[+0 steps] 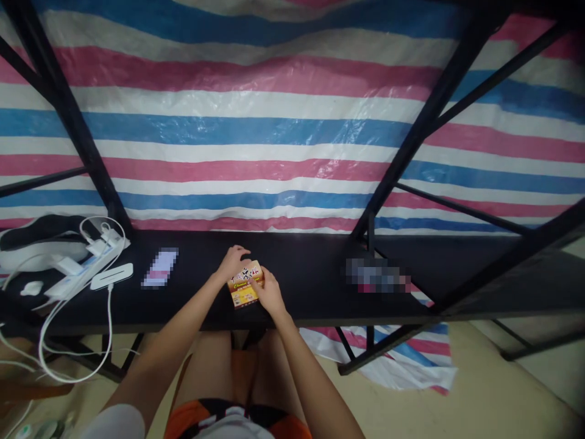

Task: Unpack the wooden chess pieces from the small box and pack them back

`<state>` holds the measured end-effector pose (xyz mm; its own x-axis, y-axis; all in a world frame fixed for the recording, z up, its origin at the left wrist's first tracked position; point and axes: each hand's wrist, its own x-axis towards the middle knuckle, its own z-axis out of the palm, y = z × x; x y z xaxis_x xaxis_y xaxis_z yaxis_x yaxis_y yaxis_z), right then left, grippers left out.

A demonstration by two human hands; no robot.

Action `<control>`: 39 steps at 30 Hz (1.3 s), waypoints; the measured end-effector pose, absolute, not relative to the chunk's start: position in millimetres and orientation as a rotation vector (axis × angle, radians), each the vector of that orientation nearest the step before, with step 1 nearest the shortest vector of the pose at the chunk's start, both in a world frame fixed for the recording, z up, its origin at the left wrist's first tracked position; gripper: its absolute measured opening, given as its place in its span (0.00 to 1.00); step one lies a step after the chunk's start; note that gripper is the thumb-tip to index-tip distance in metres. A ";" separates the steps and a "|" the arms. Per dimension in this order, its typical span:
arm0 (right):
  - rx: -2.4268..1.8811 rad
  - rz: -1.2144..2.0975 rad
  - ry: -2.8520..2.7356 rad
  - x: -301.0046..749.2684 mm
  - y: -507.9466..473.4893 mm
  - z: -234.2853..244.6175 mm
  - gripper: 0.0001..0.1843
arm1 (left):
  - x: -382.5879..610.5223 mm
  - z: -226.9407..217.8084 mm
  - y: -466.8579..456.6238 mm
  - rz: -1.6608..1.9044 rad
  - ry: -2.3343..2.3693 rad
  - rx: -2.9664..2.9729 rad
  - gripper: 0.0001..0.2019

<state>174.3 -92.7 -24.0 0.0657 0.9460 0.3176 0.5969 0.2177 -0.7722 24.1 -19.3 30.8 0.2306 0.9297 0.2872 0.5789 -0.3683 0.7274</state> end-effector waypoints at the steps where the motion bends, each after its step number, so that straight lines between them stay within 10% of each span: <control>1: -1.528 0.446 -1.634 173.8 -91.8 -25.1 0.28 | 24.4 23.3 -27.3 1.137 1.492 2.101 0.12; 30: -1.461 0.332 -1.775 175.6 -106.7 -24.4 0.23 | -7.2 -13.8 -120.2 1.047 1.744 1.956 0.27; 39: -1.329 0.514 -1.701 181.0 -103.1 -28.4 0.19 | -11.1 -21.9 -114.6 1.139 1.661 1.889 0.17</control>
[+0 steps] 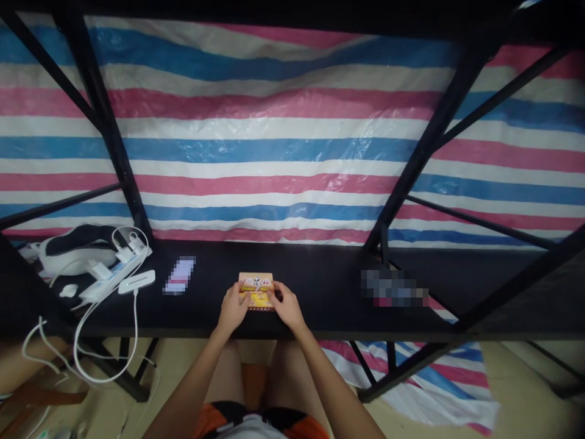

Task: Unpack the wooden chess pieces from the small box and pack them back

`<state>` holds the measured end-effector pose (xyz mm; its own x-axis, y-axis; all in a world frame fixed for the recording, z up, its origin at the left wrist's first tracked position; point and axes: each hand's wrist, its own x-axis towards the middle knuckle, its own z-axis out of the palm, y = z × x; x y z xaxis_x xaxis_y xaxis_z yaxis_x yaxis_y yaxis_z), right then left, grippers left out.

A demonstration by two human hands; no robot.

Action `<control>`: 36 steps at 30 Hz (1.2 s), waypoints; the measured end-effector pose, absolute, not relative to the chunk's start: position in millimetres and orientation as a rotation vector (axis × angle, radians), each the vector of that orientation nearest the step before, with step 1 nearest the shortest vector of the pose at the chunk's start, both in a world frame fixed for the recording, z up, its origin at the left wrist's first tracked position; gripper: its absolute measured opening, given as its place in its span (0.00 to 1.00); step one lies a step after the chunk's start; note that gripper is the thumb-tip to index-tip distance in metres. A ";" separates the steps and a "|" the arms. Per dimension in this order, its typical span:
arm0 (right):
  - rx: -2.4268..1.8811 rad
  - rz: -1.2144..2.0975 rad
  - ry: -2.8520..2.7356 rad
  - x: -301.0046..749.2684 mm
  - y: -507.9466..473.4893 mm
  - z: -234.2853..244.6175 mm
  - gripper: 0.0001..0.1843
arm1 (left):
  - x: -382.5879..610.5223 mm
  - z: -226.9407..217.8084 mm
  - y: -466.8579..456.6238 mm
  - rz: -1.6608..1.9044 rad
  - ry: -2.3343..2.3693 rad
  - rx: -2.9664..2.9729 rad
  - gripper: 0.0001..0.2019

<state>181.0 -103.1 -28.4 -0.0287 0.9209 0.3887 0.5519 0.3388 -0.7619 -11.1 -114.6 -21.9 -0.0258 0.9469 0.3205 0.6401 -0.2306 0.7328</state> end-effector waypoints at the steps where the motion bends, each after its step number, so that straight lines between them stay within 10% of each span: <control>1: -1.321 0.533 -1.707 181.2 -103.3 -28.3 0.18 | -11.8 -22.4 -114.2 1.170 1.668 1.837 0.17; 24: -1.476 0.393 -1.878 177.8 -102.7 -26.5 0.20 | -8.6 -15.1 -117.2 0.944 1.897 2.198 0.10; 36: -1.706 0.471 -1.758 167.2 -93.9 -14.7 0.20 | -17.2 -7.5 -84.0 1.106 1.443 1.375 0.29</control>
<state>167.2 -93.9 -14.7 0.0433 0.9803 0.1927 0.7524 0.0949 -0.6518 -17.2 -84.0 -7.5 -0.0506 0.9987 0.0027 0.2623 0.0106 0.9649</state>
